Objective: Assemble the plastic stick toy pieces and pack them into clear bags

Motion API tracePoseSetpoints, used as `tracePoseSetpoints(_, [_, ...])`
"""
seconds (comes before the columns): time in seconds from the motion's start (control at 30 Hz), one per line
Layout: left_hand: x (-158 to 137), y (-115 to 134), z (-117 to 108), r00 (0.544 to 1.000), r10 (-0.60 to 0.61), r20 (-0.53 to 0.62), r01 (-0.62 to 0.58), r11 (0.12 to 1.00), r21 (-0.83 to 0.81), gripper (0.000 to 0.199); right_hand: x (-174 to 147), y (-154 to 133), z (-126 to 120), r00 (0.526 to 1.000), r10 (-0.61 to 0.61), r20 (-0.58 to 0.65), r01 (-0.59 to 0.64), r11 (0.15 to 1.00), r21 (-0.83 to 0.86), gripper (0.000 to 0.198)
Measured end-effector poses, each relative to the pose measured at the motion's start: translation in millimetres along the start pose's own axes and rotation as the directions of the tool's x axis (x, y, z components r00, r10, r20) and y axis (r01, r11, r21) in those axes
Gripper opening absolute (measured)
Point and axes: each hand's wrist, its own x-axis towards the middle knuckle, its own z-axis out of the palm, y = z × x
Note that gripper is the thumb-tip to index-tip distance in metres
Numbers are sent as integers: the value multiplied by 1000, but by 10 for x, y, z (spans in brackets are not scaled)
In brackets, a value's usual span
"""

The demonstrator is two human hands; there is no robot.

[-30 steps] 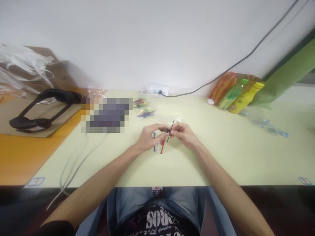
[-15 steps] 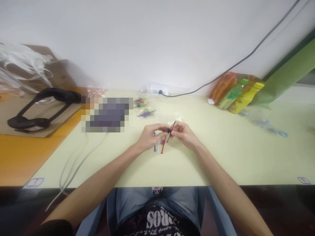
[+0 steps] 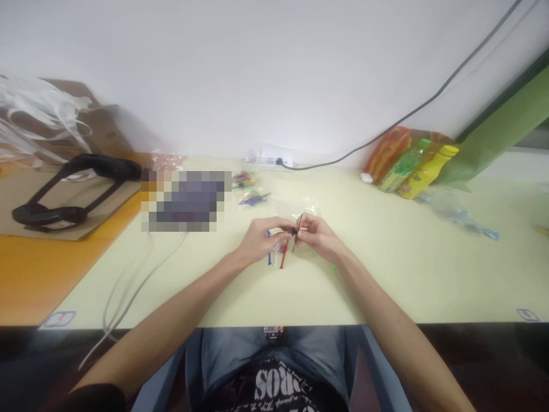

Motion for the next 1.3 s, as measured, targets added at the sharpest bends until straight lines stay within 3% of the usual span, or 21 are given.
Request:
tracePoseSetpoints(0.2, [8, 13, 23, 999, 31, -22, -31, 999, 25, 19, -7, -18, 37, 999, 47, -9, -46, 998, 43, 50])
tracePoseSetpoints(0.43, [-17, -22, 18, 993, 122, 4, -121, 978, 171, 23, -41, -117, -35, 999, 22, -29, -22, 1000, 8, 43])
tracePoseSetpoints(0.63, [-14, -4, -24, 979, 118, 165, -167, 929, 329, 24, -226, -288, -281, 978, -74, -196, 71, 997, -21, 33])
tracePoseSetpoints(0.77, [-6, -1, -16, 954, 100, 282, -218, 879, 425, 22, -530, -361, -418, 940, -162, -299, 84, 963, -257, 22])
tracePoseSetpoints(0.87, [-14, 17, -2, 932, 92, 349, -254, 855, 453, 20, -770, -387, -459, 932, -214, -292, 18, 833, -553, 20])
tracePoseSetpoints(1.0, [-32, 60, 9, 897, 67, 437, -285, 843, 456, 17, -988, -341, -465, 961, -207, -183, -73, 447, -891, 23])
tracePoseSetpoints(1.1, [-40, 78, 6, 892, 39, 451, -269, 846, 461, 15, -1048, -243, -472, 974, -155, -167, -134, 203, -970, 27])
tracePoseSetpoints(1.2, [-43, 71, -9, 892, 24, 452, -263, 841, 473, 17, -1042, -146, -490, 975, -138, -175, -165, 81, -983, 26])
tracePoseSetpoints(1.3, [-45, 44, -32, 892, 24, 452, -265, 837, 479, 18, -1019, -92, -505, 975, -144, -168, -165, 29, -986, 23])
